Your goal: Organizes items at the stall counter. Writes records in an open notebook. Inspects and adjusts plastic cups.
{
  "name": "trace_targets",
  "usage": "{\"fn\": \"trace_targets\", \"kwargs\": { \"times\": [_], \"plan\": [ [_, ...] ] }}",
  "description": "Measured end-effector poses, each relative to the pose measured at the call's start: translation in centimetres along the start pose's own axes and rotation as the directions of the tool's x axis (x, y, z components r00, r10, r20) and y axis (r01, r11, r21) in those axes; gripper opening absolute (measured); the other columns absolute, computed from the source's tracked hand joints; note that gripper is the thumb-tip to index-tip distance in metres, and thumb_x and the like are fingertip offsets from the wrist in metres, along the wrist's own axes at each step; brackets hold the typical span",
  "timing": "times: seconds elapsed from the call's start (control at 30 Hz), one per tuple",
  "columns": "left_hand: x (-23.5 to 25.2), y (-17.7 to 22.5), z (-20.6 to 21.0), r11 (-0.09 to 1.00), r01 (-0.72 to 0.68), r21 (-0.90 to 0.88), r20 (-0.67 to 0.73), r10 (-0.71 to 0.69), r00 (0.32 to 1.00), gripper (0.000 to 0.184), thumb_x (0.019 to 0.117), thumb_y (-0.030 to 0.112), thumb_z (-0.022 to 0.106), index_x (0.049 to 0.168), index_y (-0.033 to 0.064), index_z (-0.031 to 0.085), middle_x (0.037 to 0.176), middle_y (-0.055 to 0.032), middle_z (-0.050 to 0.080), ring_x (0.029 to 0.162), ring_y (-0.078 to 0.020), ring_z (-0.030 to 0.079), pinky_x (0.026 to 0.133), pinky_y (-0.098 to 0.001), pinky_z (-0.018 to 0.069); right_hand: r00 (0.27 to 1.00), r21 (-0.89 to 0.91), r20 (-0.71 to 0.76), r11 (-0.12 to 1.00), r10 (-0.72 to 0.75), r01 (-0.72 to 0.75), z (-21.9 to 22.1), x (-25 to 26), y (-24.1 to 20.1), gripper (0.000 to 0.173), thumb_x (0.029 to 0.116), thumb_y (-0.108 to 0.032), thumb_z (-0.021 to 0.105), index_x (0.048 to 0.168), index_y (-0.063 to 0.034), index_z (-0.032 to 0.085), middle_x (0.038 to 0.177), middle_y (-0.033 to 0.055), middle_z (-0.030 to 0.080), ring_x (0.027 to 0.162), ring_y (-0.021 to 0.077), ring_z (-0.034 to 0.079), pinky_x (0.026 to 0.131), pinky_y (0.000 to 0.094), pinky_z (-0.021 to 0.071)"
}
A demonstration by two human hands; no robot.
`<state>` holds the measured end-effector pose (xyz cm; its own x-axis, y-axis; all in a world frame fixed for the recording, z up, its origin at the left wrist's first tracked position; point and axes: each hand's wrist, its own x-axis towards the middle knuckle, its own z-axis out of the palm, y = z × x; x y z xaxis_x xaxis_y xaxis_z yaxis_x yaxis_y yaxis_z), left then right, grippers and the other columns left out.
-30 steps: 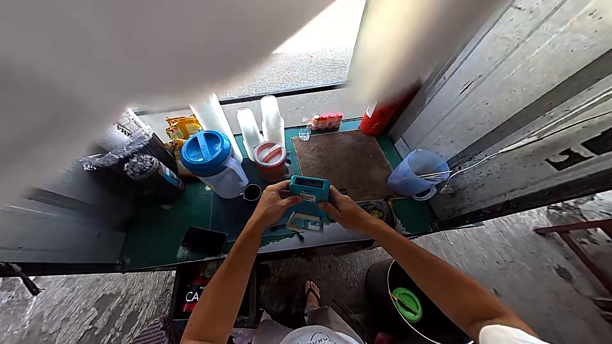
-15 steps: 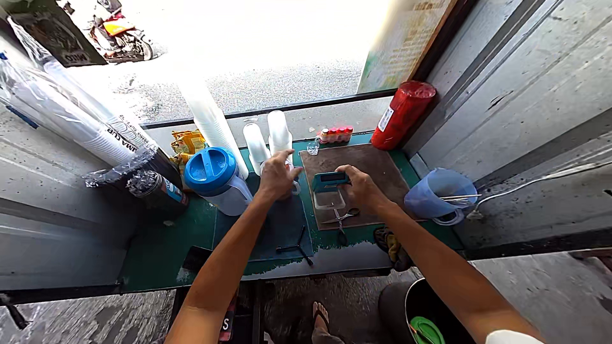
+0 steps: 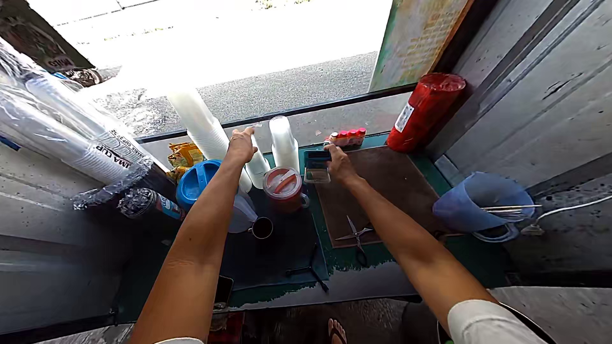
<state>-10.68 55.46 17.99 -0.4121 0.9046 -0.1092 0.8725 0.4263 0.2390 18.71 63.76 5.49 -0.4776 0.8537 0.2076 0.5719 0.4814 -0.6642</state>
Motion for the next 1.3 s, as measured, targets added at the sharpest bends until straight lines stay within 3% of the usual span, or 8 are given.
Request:
{"fn": "trace_targets", "kwargs": {
  "times": [0.1, 0.2, 0.33, 0.53, 0.97, 1.1, 1.2, 1.3],
  "plan": [
    [-0.2, -0.8, 0.0, 0.999, 0.01, 0.031, -0.021, -0.01, 1.0, 0.066, 0.0874, 0.015, 0.079, 0.147, 0.0114, 0.052, 0.138, -0.0331, 0.053, 0.127, -0.0494, 0.055, 0.103, -0.0635, 0.0476, 1.0, 0.006, 0.027, 1.0, 0.008, -0.008, 1.5, 0.3, 0.0, 0.048, 0.0923, 0.003, 0.066, 0.138, 0.0007, 0.054, 0.127, 0.0294, 0.061, 0.117, 0.0446, 0.063, 0.1, 0.0574, 0.0518],
    [-0.6, 0.7, -1.1, 0.987, -0.032, 0.159, -0.053, 0.041, 0.998, 0.094, 0.0765, 0.036, 0.09, 0.154, 0.0107, 0.044, 0.149, -0.0327, 0.044, 0.136, -0.0511, 0.046, 0.104, -0.0654, 0.046, 0.999, 0.006, 0.041, 1.0, 0.003, -0.003, 2.8, 0.3, 0.4, 0.049, 0.0907, 0.006, 0.067, 0.137, 0.0012, 0.054, 0.126, 0.0299, 0.061, 0.116, 0.0451, 0.064, 0.1, 0.0574, 0.0518],
    [0.8, 4.2, -1.9, 0.943, -0.329, -0.04, -0.161, 0.319, 0.934, 0.119, 0.0692, 0.056, 0.09, 0.161, 0.0126, 0.029, 0.155, -0.0249, 0.041, 0.144, -0.0415, 0.04, 0.116, -0.0574, 0.0366, 0.999, -0.003, 0.045, 1.0, 0.028, -0.028, 3.3, 0.4, 0.2, 0.049, 0.0917, 0.006, 0.066, 0.139, 0.0004, 0.053, 0.129, 0.0296, 0.06, 0.12, 0.045, 0.062, 0.102, 0.057, 0.0509],
    [2.4, 7.7, -0.4, 0.93, -0.364, -0.048, -0.007, 0.364, 0.931, 0.059, 0.0935, 0.02, 0.074, 0.148, 0.012, 0.053, 0.137, -0.0262, 0.056, 0.13, -0.0413, 0.054, 0.109, -0.055, 0.0451, 0.998, 0.009, -0.048, 0.999, 0.051, -0.051, 2.9, -0.2, -1.2, 0.043, 0.0933, 0.003, 0.065, 0.135, 0.0008, 0.056, 0.126, 0.0284, 0.062, 0.117, 0.0435, 0.063, 0.099, 0.0567, 0.0525],
    [1.7, 5.0, -0.7, 0.94, -0.342, 0.009, -0.013, 0.342, 0.94, 0.064, 0.0941, 0.022, 0.074, 0.153, 0.0135, 0.049, 0.145, -0.0233, 0.053, 0.138, -0.0385, 0.049, 0.115, -0.0524, 0.0403, 0.997, 0.018, -0.073, 0.999, 0.031, -0.03, 6.4, 0.2, -0.5, 0.044, 0.0926, 0.008, 0.061, 0.136, 0.0004, 0.056, 0.132, 0.0296, 0.058, 0.118, 0.0443, 0.063, 0.098, 0.0553, 0.0539],
    [-0.6, 5.5, -0.9, 0.955, -0.294, 0.031, -0.116, 0.296, 0.948, 0.086, 0.093, 0.042, 0.074, 0.163, 0.0209, 0.028, 0.168, -0.0245, 0.017, 0.155, -0.0431, 0.02, 0.119, -0.0583, 0.0319, 0.991, -0.034, 0.051, 0.992, 0.12, -0.118, 4.8, 0.0, -1.5, 0.066, 0.0917, -0.012, 0.075, 0.149, -0.0055, 0.044, 0.146, 0.0308, 0.047, 0.122, 0.0473, 0.06, 0.098, 0.0587, 0.0528],
    [-8.1, 5.0, -2.5, 0.884, -0.45, -0.126, -0.293, 0.4, 0.868, 0.072, 0.0976, 0.039, 0.068, 0.157, 0.0087, 0.04, 0.162, -0.024, 0.033, 0.15, -0.0343, 0.035, 0.122, -0.0448, 0.0336, 0.997, 0.013, 0.032, 0.998, 0.064, -0.065, 1.3, -3.3, -2.3, 0.074, 0.0943, -0.028, 0.073, 0.154, -0.0011, 0.038, 0.151, 0.0325, 0.042, 0.135, 0.0463, 0.05, 0.11, 0.0577, 0.0448],
    [-20.6, 0.2, -3.1, 0.786, -0.571, -0.237, -0.504, 0.403, 0.764, 0.046, 0.1013, 0.039, 0.062, 0.127, 0.0011, 0.068, 0.123, -0.0149, 0.069, 0.121, -0.0206, 0.064, 0.107, -0.036, 0.0482, 0.996, 0.082, -0.049, 0.994, 0.071, -0.067, -2.0, -11.3, -2.8, 0.052, 0.1029, -0.036, 0.059, 0.14, 0.0002, 0.053, 0.137, 0.0222, 0.06, 0.124, 0.028, 0.063, 0.106, 0.0428, 0.0524]
  ]
}}
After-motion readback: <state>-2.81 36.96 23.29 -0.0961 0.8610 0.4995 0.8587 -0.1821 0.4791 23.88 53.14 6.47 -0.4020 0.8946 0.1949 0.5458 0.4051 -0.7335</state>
